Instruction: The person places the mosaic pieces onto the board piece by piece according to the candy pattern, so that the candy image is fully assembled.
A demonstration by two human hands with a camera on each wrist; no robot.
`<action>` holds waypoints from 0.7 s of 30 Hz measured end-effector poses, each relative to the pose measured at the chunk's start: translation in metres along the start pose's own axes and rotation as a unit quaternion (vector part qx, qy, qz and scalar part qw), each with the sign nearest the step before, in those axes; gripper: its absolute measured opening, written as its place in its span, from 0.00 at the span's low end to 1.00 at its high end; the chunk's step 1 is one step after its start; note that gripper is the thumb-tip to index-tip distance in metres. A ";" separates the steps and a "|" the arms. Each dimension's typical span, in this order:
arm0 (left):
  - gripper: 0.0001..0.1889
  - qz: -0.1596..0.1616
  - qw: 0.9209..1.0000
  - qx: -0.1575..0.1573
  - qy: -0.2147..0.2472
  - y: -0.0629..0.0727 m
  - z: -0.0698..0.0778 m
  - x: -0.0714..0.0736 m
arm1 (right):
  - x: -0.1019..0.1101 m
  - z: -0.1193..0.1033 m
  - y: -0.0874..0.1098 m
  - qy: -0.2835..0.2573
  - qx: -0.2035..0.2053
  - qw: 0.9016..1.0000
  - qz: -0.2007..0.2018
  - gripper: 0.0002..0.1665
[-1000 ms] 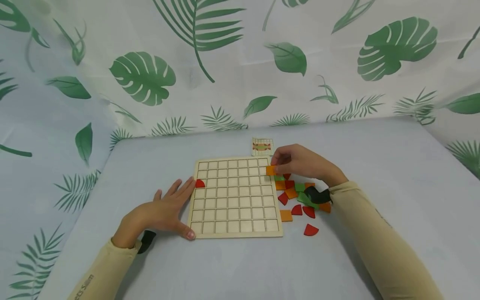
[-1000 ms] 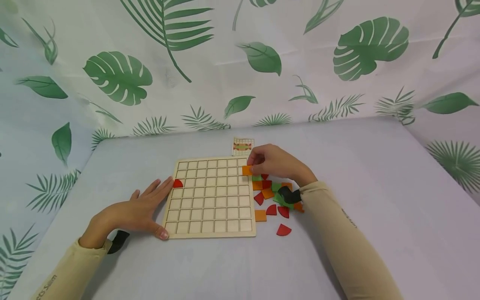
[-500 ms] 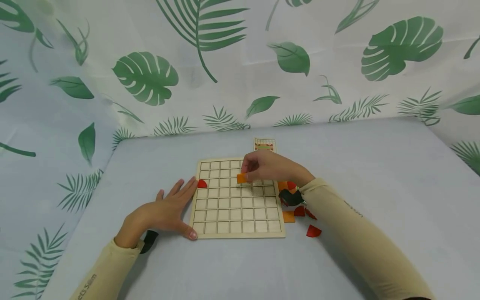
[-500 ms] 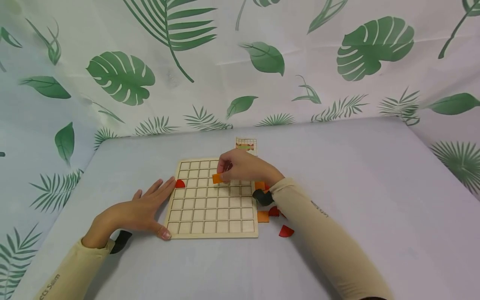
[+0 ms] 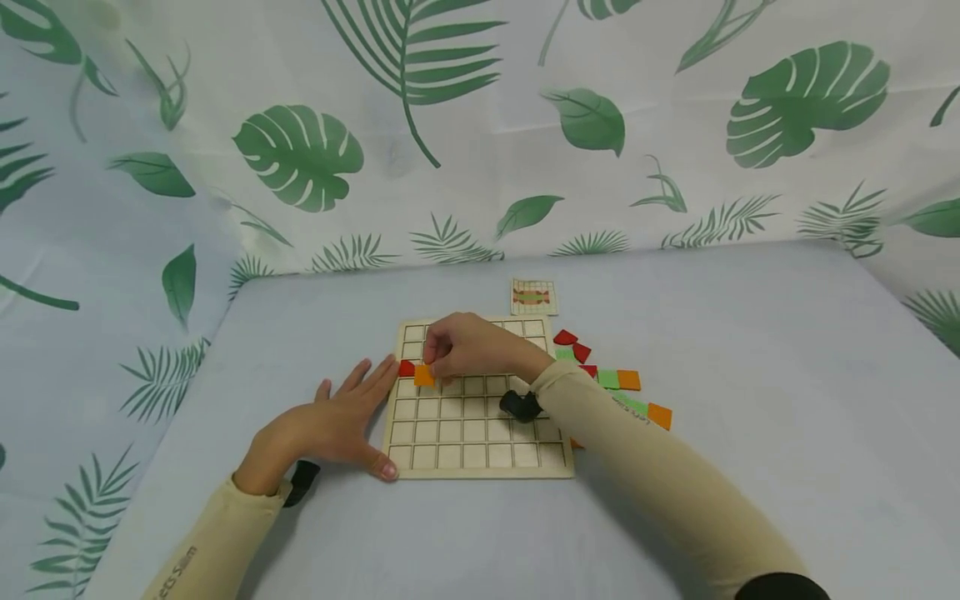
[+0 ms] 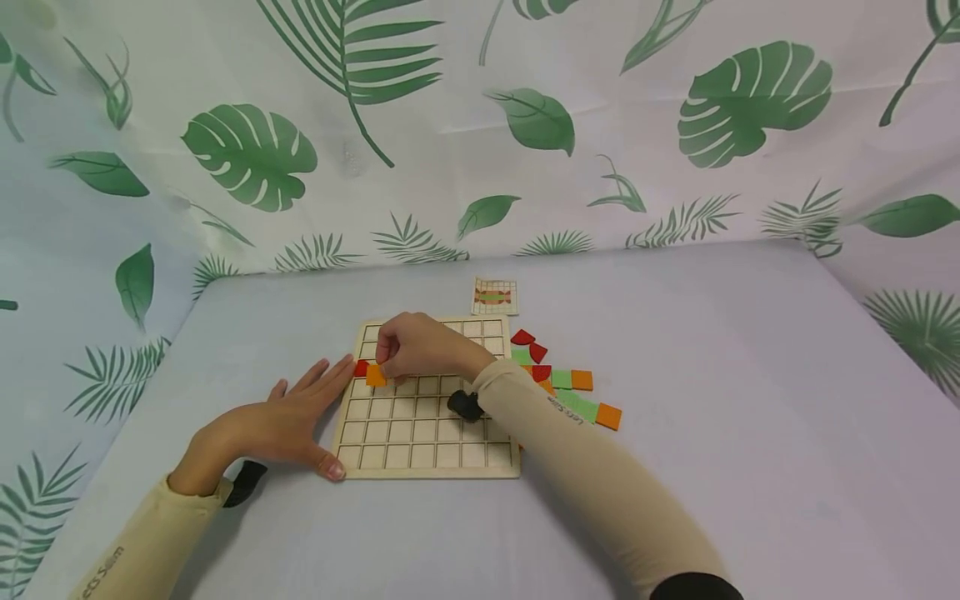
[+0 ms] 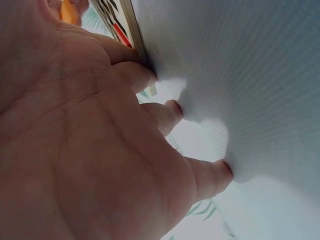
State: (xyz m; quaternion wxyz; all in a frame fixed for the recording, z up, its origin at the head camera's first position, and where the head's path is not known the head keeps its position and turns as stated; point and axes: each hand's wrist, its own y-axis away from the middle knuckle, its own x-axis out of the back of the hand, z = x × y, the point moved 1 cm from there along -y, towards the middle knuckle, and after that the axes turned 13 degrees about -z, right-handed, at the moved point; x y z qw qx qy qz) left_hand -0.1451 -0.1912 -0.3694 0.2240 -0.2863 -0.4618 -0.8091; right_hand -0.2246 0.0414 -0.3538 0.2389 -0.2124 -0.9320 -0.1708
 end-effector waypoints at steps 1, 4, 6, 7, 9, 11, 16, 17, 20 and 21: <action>0.77 -0.001 1.000 0.000 -0.001 0.000 -0.001 0.000 | -0.002 -0.001 -0.004 0.000 0.000 1.000 -0.002 0.02; 0.76 -0.003 1.000 0.001 -0.004 -0.001 -0.002 0.001 | -0.007 -0.003 -0.013 0.014 -0.006 1.000 -0.002 0.03; 0.76 -0.004 1.000 0.002 -0.004 -0.001 -0.003 0.001 | -0.010 -0.003 -0.018 0.021 -0.012 1.000 -0.001 0.03; 0.76 -0.005 1.000 0.003 -0.005 -0.001 -0.003 0.000 | -0.011 -0.003 -0.020 0.025 -0.016 1.000 0.001 0.04; 0.76 -0.007 1.000 0.006 -0.006 -0.002 -0.003 0.000 | -0.013 -0.004 -0.022 0.024 -0.020 1.000 0.003 0.05; 0.77 -0.007 1.000 0.008 -0.007 -0.001 -0.003 0.000 | -0.014 -0.004 -0.023 0.017 -0.022 1.000 0.004 0.05; 0.76 -0.004 1.000 0.000 -0.006 0.000 -0.002 0.002 | -0.015 -0.005 -0.025 0.020 -0.032 0.999 0.009 0.05; 0.76 -0.003 1.000 -0.001 -0.005 0.000 -0.002 0.002 | -0.015 -0.005 -0.026 0.024 -0.033 0.999 0.009 0.05; 0.76 -0.004 1.000 -0.002 -0.004 0.000 -0.001 0.002 | -0.016 -0.003 -0.029 0.045 -0.030 0.998 0.008 0.05; 0.76 -0.004 1.000 -0.001 -0.002 0.000 -0.001 0.002 | -0.017 -0.002 -0.030 0.053 -0.029 0.998 0.008 0.04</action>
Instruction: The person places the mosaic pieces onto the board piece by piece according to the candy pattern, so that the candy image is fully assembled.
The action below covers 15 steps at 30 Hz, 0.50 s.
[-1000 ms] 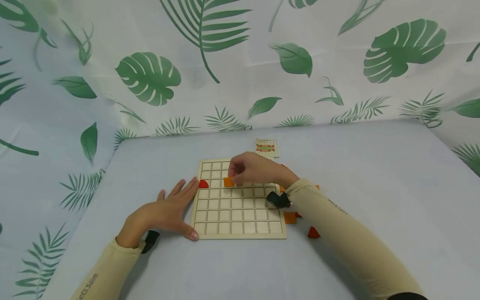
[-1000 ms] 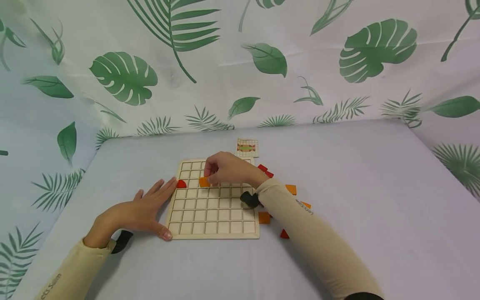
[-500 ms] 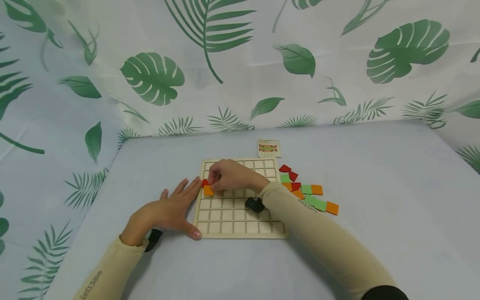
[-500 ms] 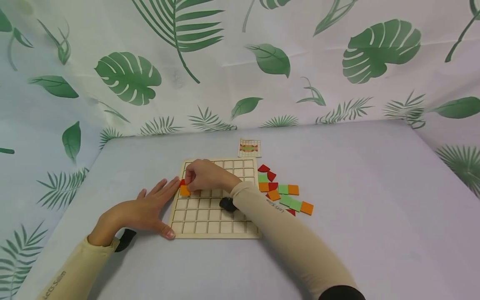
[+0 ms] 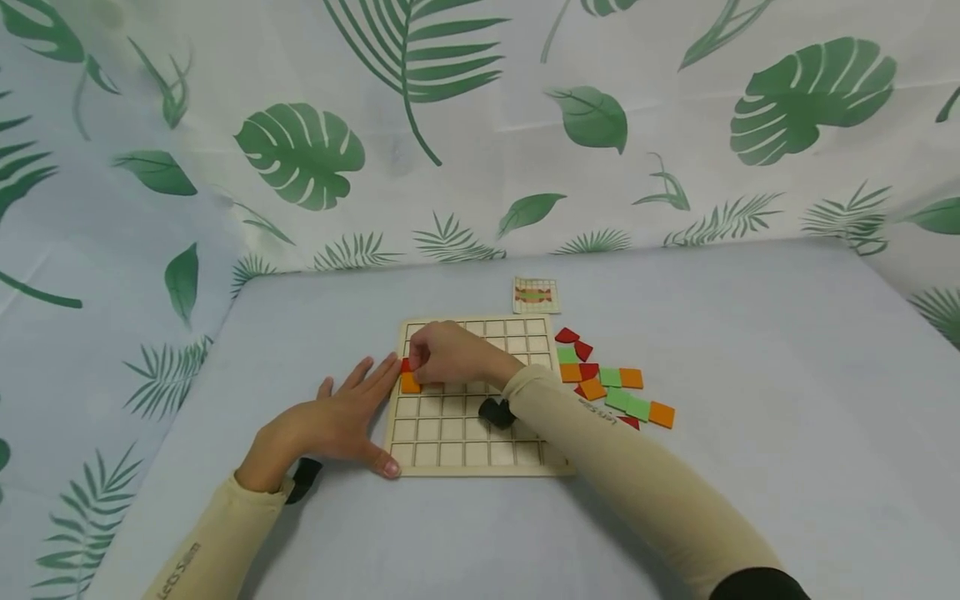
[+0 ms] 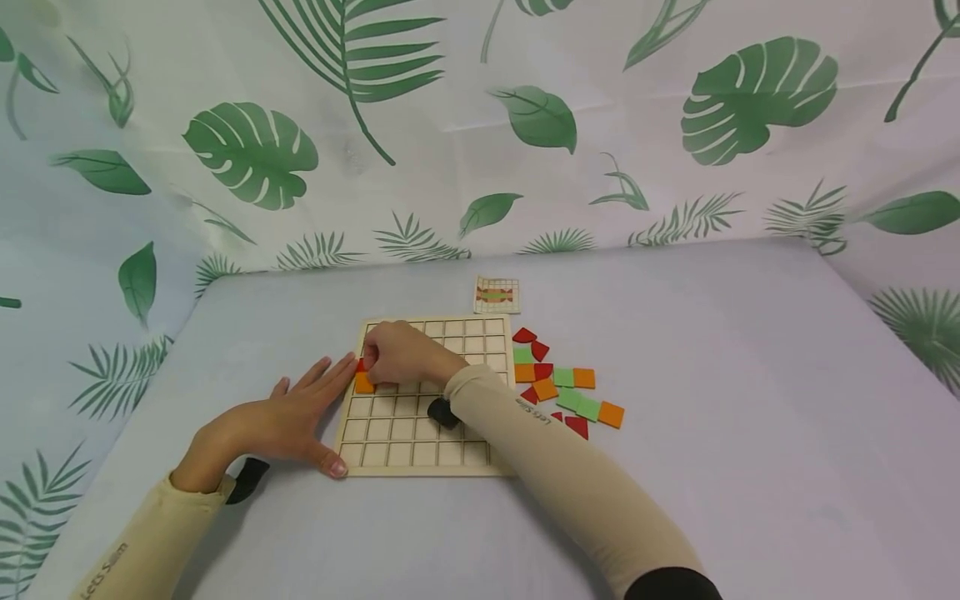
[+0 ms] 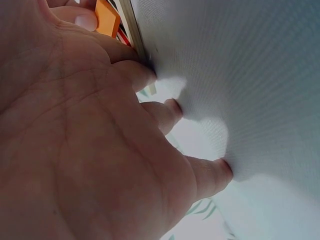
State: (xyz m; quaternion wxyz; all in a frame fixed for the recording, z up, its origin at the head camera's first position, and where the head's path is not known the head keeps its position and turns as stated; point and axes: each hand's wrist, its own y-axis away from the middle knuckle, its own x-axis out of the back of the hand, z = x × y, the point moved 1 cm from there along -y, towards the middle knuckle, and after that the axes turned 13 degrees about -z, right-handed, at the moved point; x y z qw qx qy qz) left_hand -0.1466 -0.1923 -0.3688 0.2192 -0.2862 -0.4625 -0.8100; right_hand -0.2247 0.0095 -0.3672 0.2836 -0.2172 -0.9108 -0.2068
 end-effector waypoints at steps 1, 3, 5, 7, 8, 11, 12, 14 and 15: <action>0.76 0.000 1.000 0.000 0.001 0.000 0.000 0.000 | -0.001 0.001 -0.001 0.008 0.001 1.000 0.000 0.04; 0.76 0.000 1.000 0.001 0.003 0.001 0.000 0.000 | -0.002 0.001 -0.003 0.024 0.004 1.000 0.003 0.04; 0.77 0.000 1.000 0.001 0.006 0.001 0.000 0.001 | -0.003 0.001 -0.003 0.037 0.003 0.999 0.006 0.03; 0.77 0.000 1.000 0.001 0.006 0.001 0.001 0.001 | -0.003 -0.001 -0.003 0.044 0.002 0.999 0.008 0.02; 0.77 0.000 1.000 0.001 0.006 0.001 0.001 0.001 | -0.004 -0.001 -0.002 0.046 0.000 0.999 0.009 0.02; 0.77 0.000 1.000 0.001 0.004 0.001 0.001 0.001 | -0.005 -0.005 -0.001 0.053 -0.004 0.999 0.010 0.03; 0.77 0.000 1.000 0.001 0.003 0.001 0.001 0.001 | -0.005 -0.005 -0.002 0.056 -0.004 0.998 0.012 0.04; 0.77 0.000 1.000 0.000 0.001 0.001 0.000 0.001 | -0.006 -0.006 -0.002 0.064 -0.003 0.998 0.016 0.08; 0.76 0.000 1.000 0.000 0.001 0.001 0.000 0.001 | -0.007 -0.007 -0.002 0.067 -0.001 0.998 0.017 0.09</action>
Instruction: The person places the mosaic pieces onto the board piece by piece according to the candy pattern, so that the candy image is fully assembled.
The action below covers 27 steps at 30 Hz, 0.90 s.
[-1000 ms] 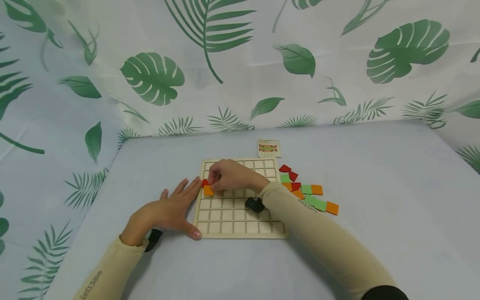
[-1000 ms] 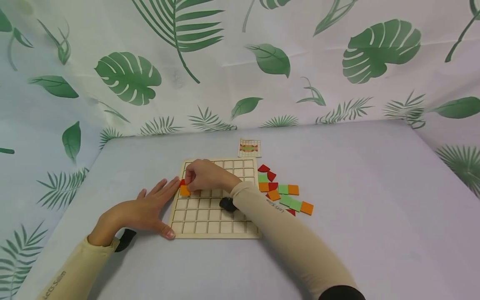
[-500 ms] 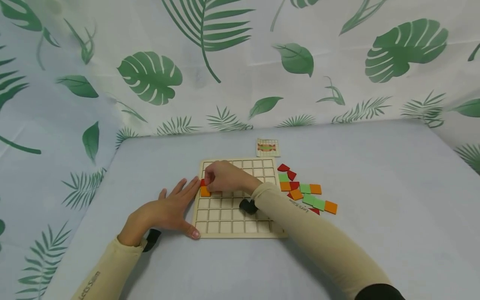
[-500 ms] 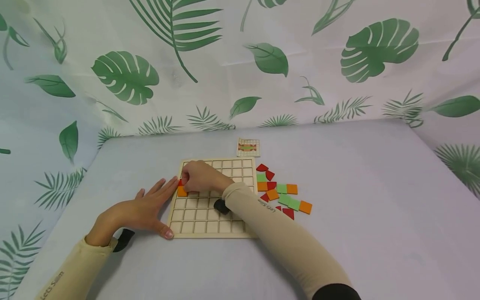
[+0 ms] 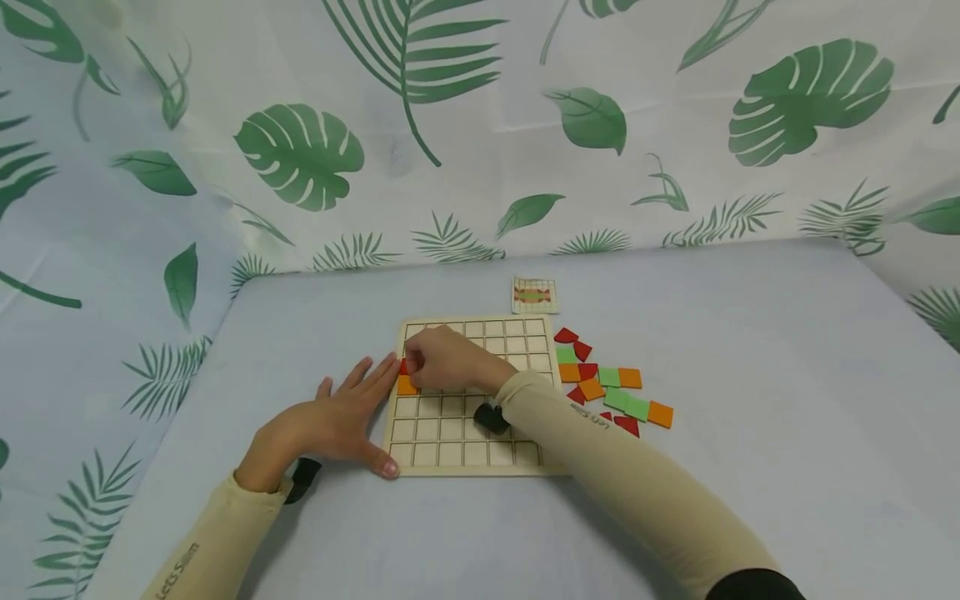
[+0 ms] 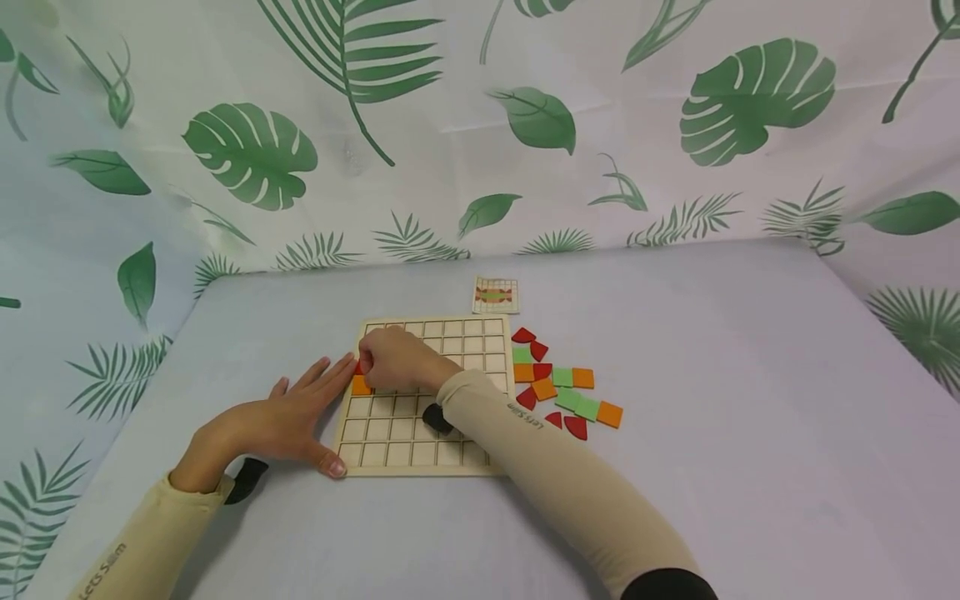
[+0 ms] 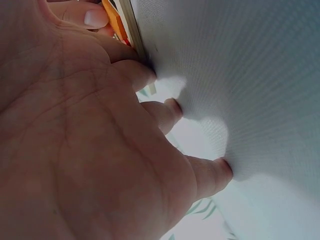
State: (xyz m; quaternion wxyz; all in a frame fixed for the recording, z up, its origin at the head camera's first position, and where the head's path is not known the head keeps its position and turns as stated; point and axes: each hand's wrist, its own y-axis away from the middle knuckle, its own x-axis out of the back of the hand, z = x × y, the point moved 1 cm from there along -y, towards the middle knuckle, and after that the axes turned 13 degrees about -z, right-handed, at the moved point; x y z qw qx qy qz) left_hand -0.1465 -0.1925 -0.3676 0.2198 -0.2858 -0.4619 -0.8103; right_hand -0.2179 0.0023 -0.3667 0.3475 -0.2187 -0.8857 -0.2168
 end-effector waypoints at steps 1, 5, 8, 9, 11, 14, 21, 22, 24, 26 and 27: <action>0.76 0.000 1.000 0.000 -0.001 0.000 0.000 0.000 | 0.000 -0.001 0.000 0.001 0.001 1.000 0.003 0.09; 0.77 0.001 1.000 0.000 -0.001 0.000 0.000 0.000 | -0.002 -0.001 0.000 -0.002 0.002 1.000 0.005 0.10; 0.77 0.001 1.000 0.001 -0.001 -0.001 0.000 -0.001 | -0.001 0.000 0.003 -0.014 -0.002 1.000 -0.001 0.07; 0.77 0.001 1.000 0.001 -0.002 -0.001 -0.001 -0.001 | 0.000 0.001 0.005 -0.019 -0.002 1.000 -0.006 0.06; 0.77 0.001 1.000 0.002 -0.002 -0.001 0.000 -0.001 | 0.002 0.004 0.009 -0.029 0.001 0.999 -0.019 0.04; 0.77 -0.001 1.000 0.003 -0.002 -0.003 0.001 -0.002 | 0.006 0.009 0.021 -0.060 0.014 0.997 -0.042 0.02; 0.77 -0.003 1.000 0.007 0.001 -0.002 0.001 -0.002 | 0.008 0.015 0.055 -0.136 0.048 0.987 -0.070 0.13; 0.77 -0.002 1.000 0.008 0.000 -0.002 0.001 -0.002 | 0.007 0.016 0.059 -0.140 0.049 0.986 -0.071 0.16; 0.77 0.000 1.000 0.008 -0.003 -0.002 0.001 -0.002 | 0.005 0.015 0.066 -0.140 0.053 0.986 -0.076 0.21; 0.77 0.001 1.000 0.007 -0.005 -0.002 0.001 -0.002 | 0.002 0.015 0.072 -0.133 0.055 0.987 -0.078 0.24; 0.77 0.001 1.000 0.007 -0.005 -0.002 0.001 -0.002 | 0.000 0.014 0.075 -0.130 0.055 0.987 -0.079 0.25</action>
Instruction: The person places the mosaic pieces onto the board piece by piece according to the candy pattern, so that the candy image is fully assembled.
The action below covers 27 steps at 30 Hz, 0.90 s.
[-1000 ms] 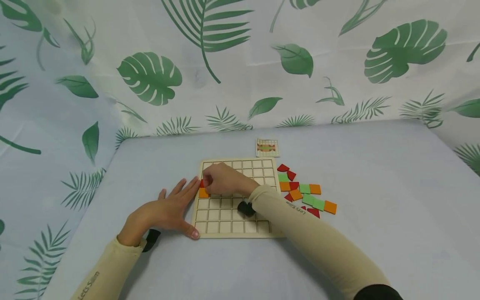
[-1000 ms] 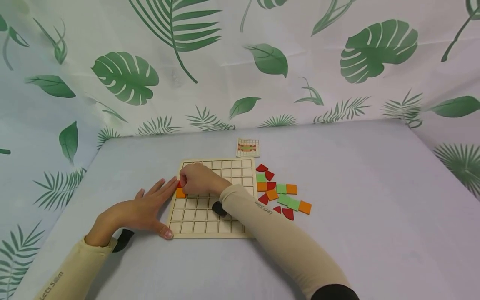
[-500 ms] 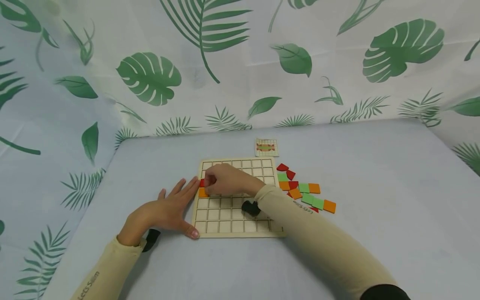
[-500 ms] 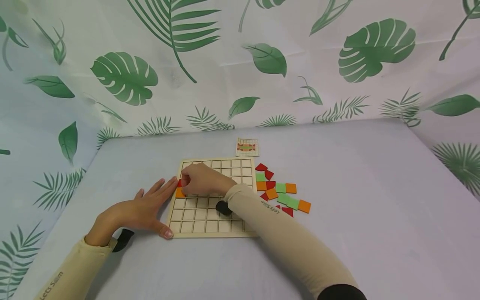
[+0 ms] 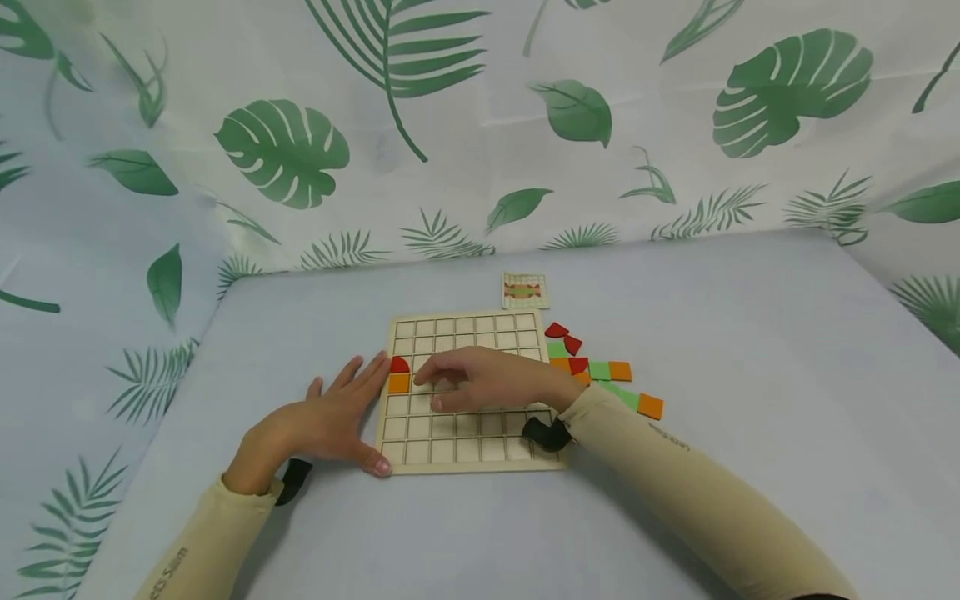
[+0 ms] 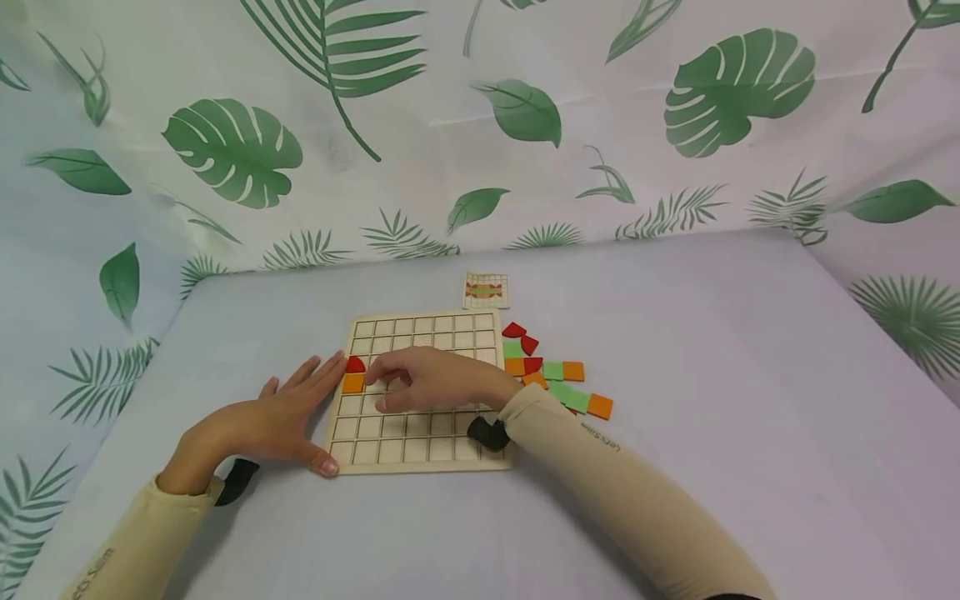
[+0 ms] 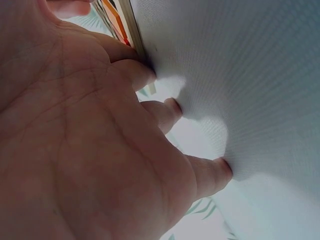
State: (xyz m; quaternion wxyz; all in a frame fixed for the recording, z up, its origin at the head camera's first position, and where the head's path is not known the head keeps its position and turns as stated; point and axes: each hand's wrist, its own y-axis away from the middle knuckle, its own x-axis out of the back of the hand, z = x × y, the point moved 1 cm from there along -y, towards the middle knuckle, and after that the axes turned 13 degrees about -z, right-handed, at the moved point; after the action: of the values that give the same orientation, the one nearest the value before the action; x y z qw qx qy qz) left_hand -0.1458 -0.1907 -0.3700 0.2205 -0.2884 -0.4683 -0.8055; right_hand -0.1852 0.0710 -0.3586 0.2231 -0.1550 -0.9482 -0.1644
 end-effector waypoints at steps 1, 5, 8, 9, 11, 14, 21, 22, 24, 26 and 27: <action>0.77 0.001 1.000 -0.001 0.002 0.001 0.000 0.000 | -0.002 0.000 0.001 0.004 -0.002 1.000 -0.001 0.26; 0.77 0.002 1.000 -0.009 0.008 0.002 -0.002 -0.001 | -0.005 0.002 0.006 0.002 -0.007 1.000 0.003 0.27; 0.77 0.004 1.000 -0.013 0.006 0.002 -0.003 -0.002 | 0.000 0.004 0.012 -0.006 -0.010 1.000 0.015 0.26; 0.77 0.005 1.000 -0.014 0.006 0.001 -0.003 -0.002 | 0.003 0.004 0.014 -0.011 -0.013 1.000 0.022 0.26; 0.77 0.007 1.000 -0.015 0.005 0.001 -0.003 -0.002 | 0.010 0.005 0.021 -0.018 -0.014 0.999 0.040 0.25; 0.77 0.006 1.000 -0.016 0.006 0.000 -0.002 -0.002 | 0.024 0.009 0.034 -0.025 -0.015 0.997 0.076 0.23; 0.77 0.004 1.000 -0.015 0.008 0.001 0.000 -0.001 | 0.055 0.032 0.061 0.001 -0.059 0.984 0.170 0.18; 0.77 0.004 1.000 -0.015 0.008 0.002 0.000 0.000 | 0.058 0.035 0.064 0.000 -0.071 0.981 0.181 0.18; 0.77 0.004 1.000 -0.014 0.009 0.002 0.000 -0.001 | 0.063 0.041 0.070 0.006 -0.097 0.976 0.195 0.19; 0.77 0.003 1.000 -0.014 0.010 0.003 0.000 -0.001 | 0.068 0.045 0.076 0.005 -0.125 0.971 0.204 0.20; 0.77 0.003 1.000 -0.014 0.011 0.003 -0.001 -0.001 | 0.070 0.048 0.078 0.005 -0.141 0.968 0.208 0.20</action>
State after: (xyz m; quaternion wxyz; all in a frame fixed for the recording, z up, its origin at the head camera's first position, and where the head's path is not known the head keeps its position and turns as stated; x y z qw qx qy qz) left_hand -0.1435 -0.1926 -0.3692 0.2241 -0.2846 -0.4537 -0.8142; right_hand -0.2340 0.1745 -0.3468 0.2329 -0.3776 -0.8613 -0.2477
